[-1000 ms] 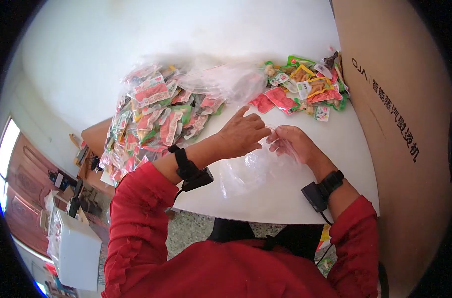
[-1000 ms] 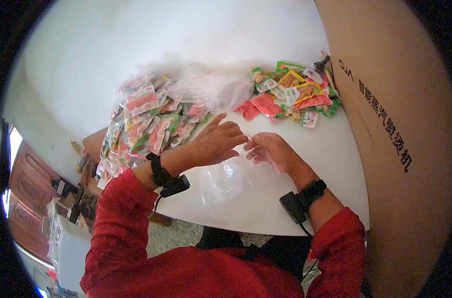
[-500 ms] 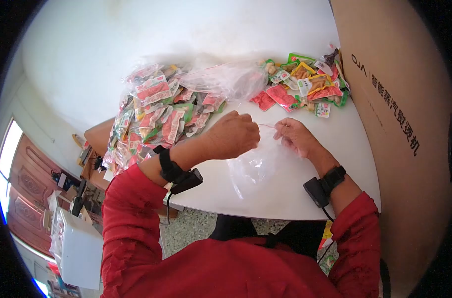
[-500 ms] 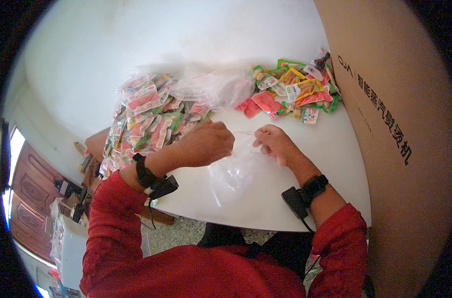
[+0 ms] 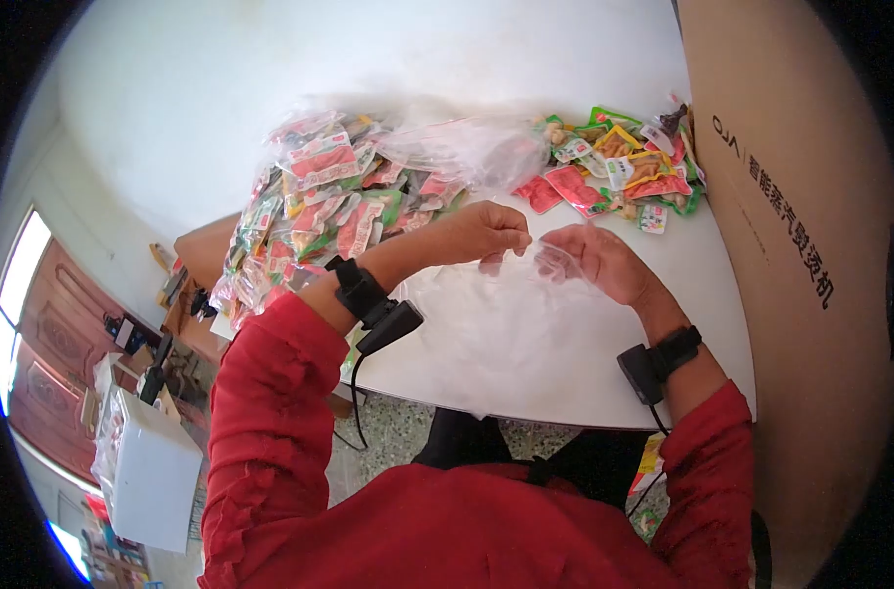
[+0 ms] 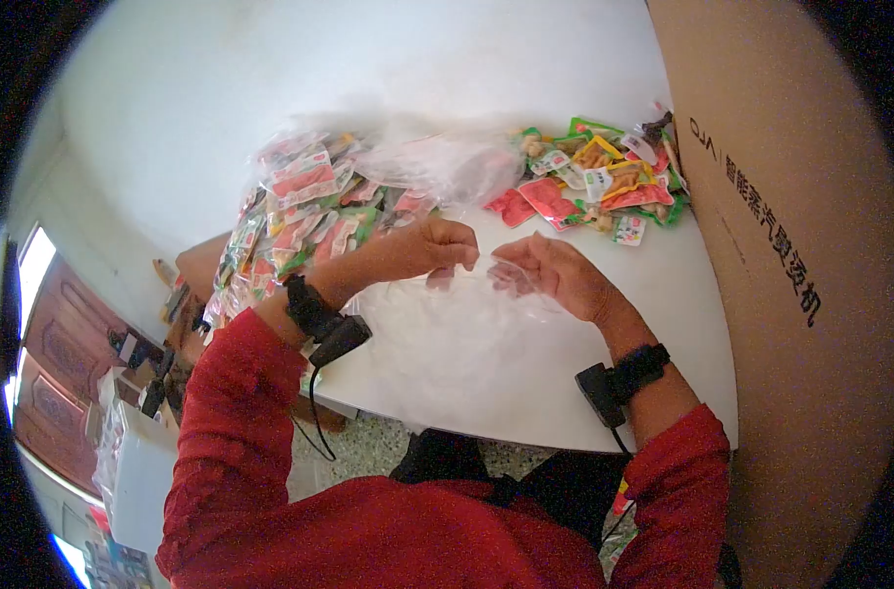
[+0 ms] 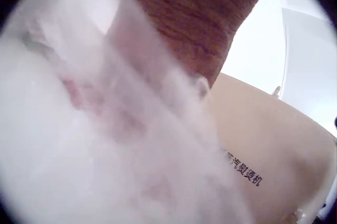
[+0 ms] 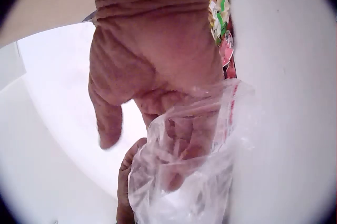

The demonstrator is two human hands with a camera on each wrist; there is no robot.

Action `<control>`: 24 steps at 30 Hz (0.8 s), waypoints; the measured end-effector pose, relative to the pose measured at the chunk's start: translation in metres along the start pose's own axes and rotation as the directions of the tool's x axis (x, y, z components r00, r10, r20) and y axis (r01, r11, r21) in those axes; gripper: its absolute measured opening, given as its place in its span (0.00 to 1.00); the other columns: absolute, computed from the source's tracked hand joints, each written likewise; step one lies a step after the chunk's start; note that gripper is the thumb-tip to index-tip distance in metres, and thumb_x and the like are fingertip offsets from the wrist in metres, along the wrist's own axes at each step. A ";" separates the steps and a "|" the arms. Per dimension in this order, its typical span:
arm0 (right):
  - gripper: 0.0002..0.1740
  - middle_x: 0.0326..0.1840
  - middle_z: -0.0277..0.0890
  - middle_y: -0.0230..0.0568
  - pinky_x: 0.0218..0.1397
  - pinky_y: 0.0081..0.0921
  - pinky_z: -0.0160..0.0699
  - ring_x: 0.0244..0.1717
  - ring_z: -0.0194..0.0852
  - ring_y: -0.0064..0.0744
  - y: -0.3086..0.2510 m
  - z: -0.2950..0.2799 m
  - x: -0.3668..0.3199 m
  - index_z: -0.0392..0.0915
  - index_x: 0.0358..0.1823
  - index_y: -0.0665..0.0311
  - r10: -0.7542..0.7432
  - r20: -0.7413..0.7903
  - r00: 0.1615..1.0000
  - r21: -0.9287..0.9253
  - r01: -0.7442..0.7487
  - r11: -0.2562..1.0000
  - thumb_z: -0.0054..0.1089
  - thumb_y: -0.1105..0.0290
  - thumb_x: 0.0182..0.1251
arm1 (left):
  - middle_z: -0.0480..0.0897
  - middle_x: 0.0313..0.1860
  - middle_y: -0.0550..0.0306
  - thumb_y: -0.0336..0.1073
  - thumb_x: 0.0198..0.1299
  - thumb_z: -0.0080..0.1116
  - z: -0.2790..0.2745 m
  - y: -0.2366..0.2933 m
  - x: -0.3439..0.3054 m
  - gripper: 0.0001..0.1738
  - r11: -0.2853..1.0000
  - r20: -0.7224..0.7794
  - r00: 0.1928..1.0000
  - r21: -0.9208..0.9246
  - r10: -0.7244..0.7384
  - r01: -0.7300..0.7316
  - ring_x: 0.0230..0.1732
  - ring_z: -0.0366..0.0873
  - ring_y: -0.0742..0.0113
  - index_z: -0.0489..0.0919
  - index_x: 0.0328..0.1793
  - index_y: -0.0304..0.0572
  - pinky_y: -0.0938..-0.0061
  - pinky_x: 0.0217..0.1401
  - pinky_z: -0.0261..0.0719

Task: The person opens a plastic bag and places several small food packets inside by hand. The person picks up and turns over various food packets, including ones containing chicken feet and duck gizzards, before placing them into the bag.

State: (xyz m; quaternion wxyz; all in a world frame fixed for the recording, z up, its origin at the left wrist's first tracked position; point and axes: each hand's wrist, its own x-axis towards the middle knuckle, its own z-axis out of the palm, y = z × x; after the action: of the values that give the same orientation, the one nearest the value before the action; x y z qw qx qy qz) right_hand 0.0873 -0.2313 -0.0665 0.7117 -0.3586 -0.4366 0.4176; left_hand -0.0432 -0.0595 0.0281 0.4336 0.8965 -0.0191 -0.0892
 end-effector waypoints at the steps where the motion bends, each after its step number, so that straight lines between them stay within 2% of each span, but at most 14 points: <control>1: 0.23 0.45 0.74 0.44 0.42 0.25 0.72 0.43 0.74 0.30 -0.007 0.008 -0.003 0.70 0.50 0.68 0.124 0.101 0.987 -0.070 -0.118 0.991 0.43 0.54 0.66 | 0.71 0.19 0.67 0.39 0.61 0.51 0.002 -0.004 0.002 0.13 1.000 -0.006 1.000 0.016 -0.013 0.013 0.18 0.67 0.82 0.74 0.27 0.40 0.83 0.23 0.67; 3: 0.19 0.39 0.76 0.45 0.39 0.26 0.73 0.36 0.76 0.31 -0.012 0.008 -0.005 0.71 0.46 0.67 0.359 0.253 0.898 -0.279 -0.288 0.916 0.47 0.59 0.65 | 0.73 0.21 0.65 0.41 0.60 0.52 0.002 -0.006 0.003 0.12 0.995 0.033 0.996 0.064 -0.085 0.083 0.22 0.69 0.80 0.74 0.32 0.40 0.82 0.26 0.69; 5: 0.16 0.37 0.76 0.44 0.37 0.25 0.73 0.34 0.76 0.30 -0.011 0.008 -0.005 0.71 0.44 0.66 0.352 0.210 0.912 -0.300 -0.282 0.911 0.48 0.60 0.64 | 0.75 0.23 0.63 0.43 0.58 0.54 0.005 -0.016 0.004 0.13 0.982 0.073 0.985 0.115 -0.157 0.148 0.26 0.72 0.78 0.75 0.38 0.41 0.81 0.30 0.70; 6: 0.14 0.35 0.76 0.43 0.35 0.24 0.73 0.32 0.76 0.30 -0.011 0.008 -0.005 0.71 0.42 0.66 0.337 0.165 0.927 -0.323 -0.272 0.906 0.48 0.62 0.64 | 0.76 0.29 0.59 0.46 0.57 0.56 0.008 -0.035 0.006 0.19 0.973 -0.113 0.989 0.221 0.096 -0.070 0.32 0.74 0.74 0.71 0.47 0.41 0.78 0.35 0.71; 7: 0.14 0.35 0.76 0.43 0.35 0.24 0.73 0.32 0.76 0.30 -0.010 0.006 -0.004 0.71 0.42 0.66 0.338 0.165 0.927 -0.324 -0.273 0.906 0.48 0.62 0.64 | 0.77 0.34 0.56 0.49 0.55 0.57 0.012 -0.040 0.005 0.28 0.898 -0.261 0.896 0.359 0.359 -0.255 0.39 0.75 0.71 0.67 0.57 0.42 0.76 0.41 0.72; 8: 0.13 0.34 0.76 0.42 0.34 0.22 0.72 0.32 0.75 0.29 -0.008 0.003 -0.004 0.71 0.40 0.65 0.245 0.087 0.966 -0.213 -0.222 0.951 0.49 0.62 0.63 | 0.77 0.34 0.56 0.49 0.55 0.57 0.011 -0.046 0.002 0.28 0.897 -0.261 0.896 0.360 0.361 -0.256 0.39 0.75 0.71 0.67 0.57 0.42 0.76 0.41 0.72; 10: 0.11 0.34 0.76 0.41 0.32 0.21 0.71 0.31 0.75 0.28 -0.005 -0.001 -0.003 0.71 0.38 0.64 0.153 -0.003 0.988 -0.106 -0.152 0.983 0.49 0.63 0.63 | 0.76 0.43 0.52 0.53 0.52 0.60 0.007 -0.043 -0.011 0.43 0.978 -0.292 0.934 -0.079 -0.207 0.193 0.48 0.73 0.65 0.53 0.67 0.41 0.69 0.50 0.69; 11: 0.11 0.33 0.76 0.40 0.30 0.20 0.70 0.30 0.74 0.27 -0.004 -0.002 -0.003 0.71 0.38 0.63 0.137 -0.028 0.990 -0.092 -0.139 0.986 0.49 0.63 0.63 | 0.76 0.43 0.52 0.53 0.52 0.60 0.003 -0.042 -0.018 0.43 0.979 -0.292 0.934 -0.075 -0.205 0.191 0.48 0.73 0.65 0.53 0.67 0.41 0.69 0.50 0.69; 13: 0.11 0.32 0.75 0.38 0.28 0.19 0.69 0.29 0.74 0.26 -0.004 -0.003 -0.003 0.71 0.38 0.63 0.121 -0.052 0.991 -0.077 -0.125 0.989 0.49 0.63 0.63 | 0.76 0.46 0.51 0.53 0.51 0.60 -0.004 -0.040 -0.031 0.44 0.884 -0.031 0.896 -0.188 -0.442 0.429 0.47 0.74 0.63 0.52 0.67 0.39 0.66 0.51 0.69; 14: 0.11 0.31 0.75 0.37 0.27 0.19 0.68 0.27 0.72 0.24 -0.005 -0.003 -0.003 0.71 0.37 0.63 0.140 -0.085 0.986 -0.094 -0.148 0.985 0.49 0.62 0.63 | 0.76 0.46 0.51 0.53 0.51 0.60 -0.004 -0.043 -0.036 0.44 0.883 -0.032 0.896 -0.188 -0.442 0.429 0.47 0.74 0.63 0.52 0.67 0.39 0.66 0.51 0.69; 16: 0.12 0.29 0.74 0.36 0.26 0.18 0.66 0.25 0.71 0.23 -0.005 -0.006 -0.002 0.71 0.37 0.62 0.160 -0.118 0.980 -0.110 -0.173 0.979 0.49 0.61 0.63 | 0.76 0.38 0.55 0.52 0.54 0.58 -0.002 -0.056 -0.043 0.41 0.912 0.196 0.923 -0.184 -0.330 0.365 0.41 0.74 0.67 0.54 0.65 0.37 0.71 0.46 0.71; 17: 0.13 0.26 0.73 0.34 0.24 0.16 0.66 0.23 0.68 0.21 -0.005 -0.009 -0.001 0.71 0.36 0.62 0.161 -0.177 0.971 -0.114 -0.182 0.977 0.49 0.59 0.63 | 0.74 0.32 0.59 0.47 0.55 0.58 0.002 -0.066 -0.046 0.31 0.914 0.225 0.938 -0.253 -0.264 0.318 0.35 0.73 0.71 0.63 0.59 0.37 0.78 0.38 0.71; 22: 0.14 0.21 0.72 0.33 0.18 0.15 0.61 0.17 0.65 0.18 -0.002 -0.034 0.003 0.72 0.35 0.62 0.058 -0.320 0.946 -0.148 -0.110 0.983 0.47 0.58 0.63 | 0.73 0.29 0.61 0.42 0.55 0.58 0.019 -0.084 -0.052 0.18 0.913 0.326 0.926 -0.288 -0.190 0.288 0.32 0.72 0.72 0.74 0.45 0.37 0.77 0.35 0.72; 24: 0.15 0.21 0.73 0.33 0.17 0.15 0.60 0.16 0.64 0.18 0.001 -0.032 0.001 0.72 0.35 0.63 0.085 -0.326 0.941 -0.268 -0.178 0.947 0.47 0.58 0.63 | 0.74 0.30 0.60 0.45 0.55 0.59 0.018 -0.074 -0.049 0.18 0.942 0.127 0.934 0.084 -0.333 0.324 0.32 0.72 0.72 0.74 0.45 0.40 0.75 0.36 0.73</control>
State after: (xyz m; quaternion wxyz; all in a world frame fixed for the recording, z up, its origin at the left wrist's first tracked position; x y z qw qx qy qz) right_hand 0.1170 -0.2348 -0.0782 0.6804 -0.5500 -0.3510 0.3336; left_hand -0.0975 -0.0220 -0.0336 0.3825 0.8914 0.0980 -0.2224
